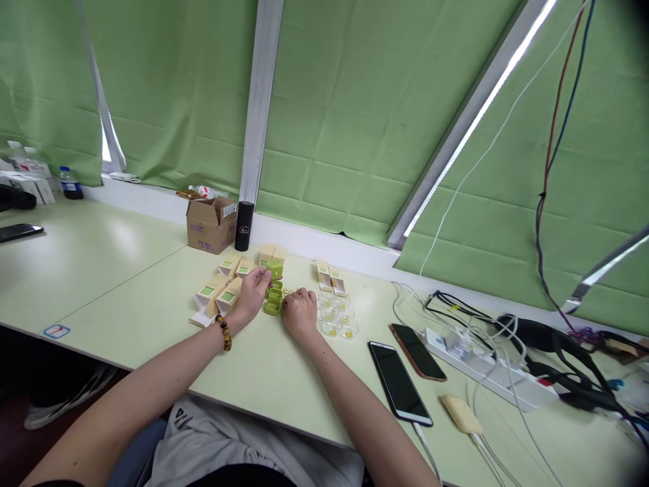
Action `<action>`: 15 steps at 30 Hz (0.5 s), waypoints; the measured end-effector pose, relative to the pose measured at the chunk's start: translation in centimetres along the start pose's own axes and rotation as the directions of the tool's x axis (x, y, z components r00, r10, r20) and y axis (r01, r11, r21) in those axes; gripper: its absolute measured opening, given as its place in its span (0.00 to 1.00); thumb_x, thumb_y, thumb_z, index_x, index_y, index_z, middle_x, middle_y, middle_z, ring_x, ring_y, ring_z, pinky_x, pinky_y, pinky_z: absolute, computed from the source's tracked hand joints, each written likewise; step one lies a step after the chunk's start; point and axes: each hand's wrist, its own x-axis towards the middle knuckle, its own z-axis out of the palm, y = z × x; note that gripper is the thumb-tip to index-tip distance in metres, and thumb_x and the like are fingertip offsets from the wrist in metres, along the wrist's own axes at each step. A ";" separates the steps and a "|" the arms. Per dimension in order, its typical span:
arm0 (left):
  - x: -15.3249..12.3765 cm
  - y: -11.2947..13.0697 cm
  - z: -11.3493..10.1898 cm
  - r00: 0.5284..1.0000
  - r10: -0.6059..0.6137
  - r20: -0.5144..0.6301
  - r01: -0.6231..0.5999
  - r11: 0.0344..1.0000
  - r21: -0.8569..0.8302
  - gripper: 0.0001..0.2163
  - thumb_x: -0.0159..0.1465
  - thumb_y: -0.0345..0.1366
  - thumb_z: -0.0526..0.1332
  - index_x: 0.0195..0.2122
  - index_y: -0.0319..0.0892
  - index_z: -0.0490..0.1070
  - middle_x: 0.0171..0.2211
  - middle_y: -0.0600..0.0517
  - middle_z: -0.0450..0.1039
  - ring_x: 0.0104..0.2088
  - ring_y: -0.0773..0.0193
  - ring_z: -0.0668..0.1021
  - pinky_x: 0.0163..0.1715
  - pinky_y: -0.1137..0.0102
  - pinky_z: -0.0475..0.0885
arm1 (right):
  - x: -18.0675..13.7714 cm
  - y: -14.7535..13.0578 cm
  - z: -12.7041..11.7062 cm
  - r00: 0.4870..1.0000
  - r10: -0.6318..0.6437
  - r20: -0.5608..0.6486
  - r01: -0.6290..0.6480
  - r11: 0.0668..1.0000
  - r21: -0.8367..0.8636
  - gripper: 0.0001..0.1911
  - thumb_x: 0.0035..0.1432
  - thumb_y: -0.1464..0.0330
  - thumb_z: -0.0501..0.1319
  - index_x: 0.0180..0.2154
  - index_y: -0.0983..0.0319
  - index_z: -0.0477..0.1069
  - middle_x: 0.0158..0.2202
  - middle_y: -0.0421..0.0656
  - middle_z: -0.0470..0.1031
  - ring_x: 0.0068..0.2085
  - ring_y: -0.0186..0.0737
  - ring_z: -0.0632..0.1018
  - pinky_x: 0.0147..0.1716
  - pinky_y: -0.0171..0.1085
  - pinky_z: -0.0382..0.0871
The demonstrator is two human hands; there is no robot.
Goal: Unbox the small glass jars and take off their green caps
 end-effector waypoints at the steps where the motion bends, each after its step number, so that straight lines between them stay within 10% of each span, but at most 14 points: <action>1: 0.0 0.0 0.0 1.000 -0.005 0.002 0.005 1.000 -0.007 0.22 0.63 0.57 0.67 0.35 0.40 0.71 0.36 0.45 0.81 0.38 0.59 0.82 0.39 0.66 0.74 | 0.0 -0.1 0.1 1.000 0.000 0.001 0.000 1.000 0.001 0.12 0.65 0.76 0.58 0.37 0.61 0.79 0.40 0.50 0.84 0.50 0.50 0.71 0.49 0.46 0.53; 15: 0.2 -0.7 -0.2 0.980 -0.185 0.067 0.196 0.956 -0.220 0.16 0.64 0.50 0.68 0.35 0.41 0.71 0.33 0.42 0.83 0.34 0.58 0.81 0.32 0.67 0.67 | -2.3 1.2 -4.5 0.943 0.136 -0.303 -0.026 0.940 0.340 0.08 0.67 0.73 0.57 0.39 0.60 0.75 0.37 0.44 0.82 0.41 0.44 0.75 0.38 0.39 0.58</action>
